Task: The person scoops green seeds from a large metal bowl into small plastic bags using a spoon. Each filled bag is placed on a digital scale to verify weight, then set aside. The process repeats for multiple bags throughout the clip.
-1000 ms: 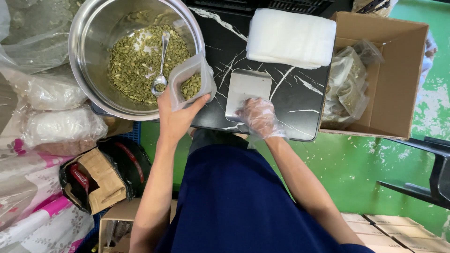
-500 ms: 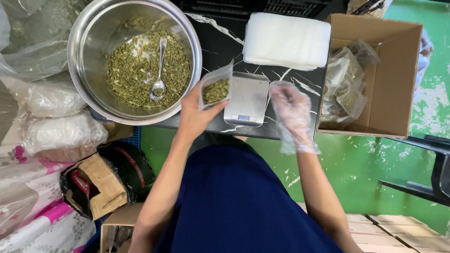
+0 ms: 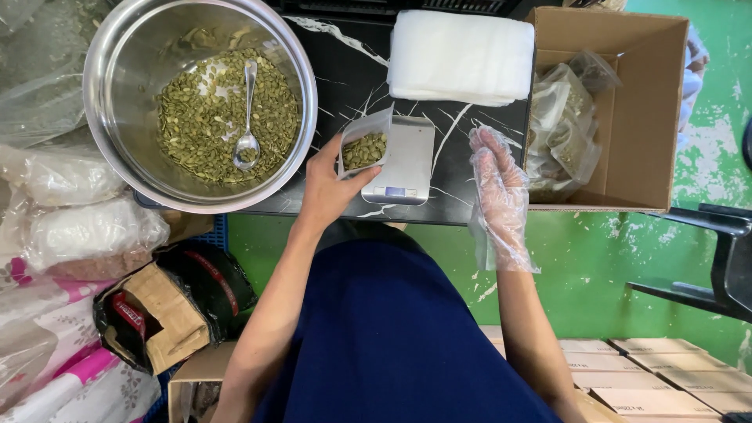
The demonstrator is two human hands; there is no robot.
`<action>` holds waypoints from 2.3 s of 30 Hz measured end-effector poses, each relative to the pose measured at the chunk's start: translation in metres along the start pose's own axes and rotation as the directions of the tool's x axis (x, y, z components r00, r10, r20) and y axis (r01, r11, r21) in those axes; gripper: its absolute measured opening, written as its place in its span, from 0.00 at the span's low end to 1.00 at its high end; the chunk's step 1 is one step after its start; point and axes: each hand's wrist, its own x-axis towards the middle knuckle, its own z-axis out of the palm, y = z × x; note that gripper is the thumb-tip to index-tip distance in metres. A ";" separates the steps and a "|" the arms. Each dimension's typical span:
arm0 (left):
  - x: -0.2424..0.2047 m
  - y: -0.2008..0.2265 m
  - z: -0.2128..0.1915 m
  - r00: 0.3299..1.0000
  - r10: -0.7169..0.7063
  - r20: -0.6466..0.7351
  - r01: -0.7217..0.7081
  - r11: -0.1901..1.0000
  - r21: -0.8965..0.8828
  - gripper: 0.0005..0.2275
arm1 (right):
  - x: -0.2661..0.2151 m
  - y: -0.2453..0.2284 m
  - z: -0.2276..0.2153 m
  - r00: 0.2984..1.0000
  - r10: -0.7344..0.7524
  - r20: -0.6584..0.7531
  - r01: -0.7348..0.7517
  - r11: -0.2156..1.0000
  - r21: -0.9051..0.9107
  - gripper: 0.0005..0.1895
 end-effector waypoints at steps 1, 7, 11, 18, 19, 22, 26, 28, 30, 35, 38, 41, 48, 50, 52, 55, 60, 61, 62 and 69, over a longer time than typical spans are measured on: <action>0.000 0.000 0.000 1.000 -0.001 0.001 0.001 1.000 0.000 0.27 | 0.000 0.000 -0.001 1.000 0.001 -0.001 -0.001 1.000 0.000 0.16; -0.001 -0.004 0.007 1.000 0.009 -0.004 -0.009 1.000 0.000 0.25 | 0.002 0.003 -0.006 1.000 0.009 -0.010 -0.008 0.999 0.052 0.16; -0.001 -0.012 0.014 1.000 0.010 -0.005 -0.010 1.000 0.013 0.26 | 0.007 0.006 -0.010 1.000 0.013 0.019 -0.014 1.000 0.025 0.16; 0.002 -0.011 0.021 1.000 0.021 0.008 -0.021 0.999 0.031 0.26 | 0.003 -0.003 -0.010 1.000 0.030 0.006 -0.030 0.999 0.036 0.15; 0.002 -0.012 0.022 1.000 0.022 0.010 -0.022 0.999 0.030 0.26 | 0.001 -0.004 -0.010 1.000 0.030 0.004 -0.030 0.999 0.036 0.15; 0.002 -0.014 0.023 1.000 0.016 0.013 -0.016 0.999 0.031 0.27 | -0.003 -0.007 -0.008 0.999 0.027 -0.025 -0.026 0.999 0.048 0.15; 0.003 -0.017 0.023 1.000 0.027 0.008 -0.027 0.999 0.033 0.27 | -0.004 -0.006 -0.011 1.000 0.024 -0.015 -0.024 1.000 0.000 0.14; 0.003 -0.019 0.023 0.999 0.031 0.013 -0.031 0.999 0.039 0.27 | -0.004 -0.005 -0.012 1.000 0.018 -0.013 -0.018 1.000 0.005 0.14; 0.003 -0.020 0.023 0.999 0.021 0.037 -0.022 1.000 0.012 0.26 | -0.003 -0.004 -0.013 1.000 0.005 0.002 -0.005 1.000 0.011 0.15; 0.005 -0.045 0.049 0.996 0.048 0.072 -0.046 0.999 -0.025 0.26 | 0.001 0.002 -0.012 1.000 -0.001 0.003 0.001 1.000 0.027 0.14; 0.004 -0.066 0.057 0.992 0.029 0.125 -0.026 0.999 -0.022 0.29 | -0.001 -0.004 -0.013 1.000 0.009 0.013 -0.009 1.000 0.000 0.15; 0.000 -0.056 0.046 0.976 0.006 0.218 -0.012 1.000 0.026 0.40 | -0.002 -0.009 -0.013 1.000 0.021 0.011 -0.021 1.000 -0.009 0.15; -0.009 -0.012 -0.001 0.945 -0.177 0.274 0.134 0.977 0.169 0.58 | -0.001 0.004 -0.022 0.998 0.018 -0.066 -0.018 1.000 0.011 0.14; -0.007 -0.015 -0.010 0.945 -0.202 0.259 0.157 0.970 0.186 0.58 | -0.004 -0.005 -0.023 0.999 0.028 -0.045 -0.028 1.000 0.010 0.14; -0.007 -0.015 -0.016 0.943 -0.226 0.244 0.179 0.963 0.202 0.59 | -0.005 -0.009 -0.022 0.999 0.037 -0.025 -0.037 0.999 0.008 0.14; -0.008 -0.015 -0.021 0.943 -0.244 0.227 0.199 0.959 0.202 0.59 | -0.006 -0.009 -0.017 0.998 0.037 -0.055 -0.035 0.999 0.034 0.14; -0.007 -0.015 -0.018 0.926 -0.273 0.261 0.213 0.948 0.235 0.54 | -0.005 -0.011 -0.015 0.998 0.047 -0.043 -0.045 0.998 0.038 0.13; -0.007 -0.017 -0.017 0.926 -0.272 0.262 0.212 0.949 0.234 0.54 | -0.005 -0.011 -0.014 0.998 0.047 -0.045 -0.045 0.998 0.037 0.13; -0.007 -0.018 -0.016 0.926 -0.263 0.270 0.199 0.950 0.243 0.53 | -0.005 -0.012 -0.013 0.998 0.044 -0.052 -0.042 0.998 0.037 0.13; -0.005 -0.023 -0.002 0.927 -0.204 0.315 0.141 0.967 0.211 0.53 | -0.008 -0.010 -0.013 0.997 0.032 -0.067 -0.029 0.999 0.043 0.12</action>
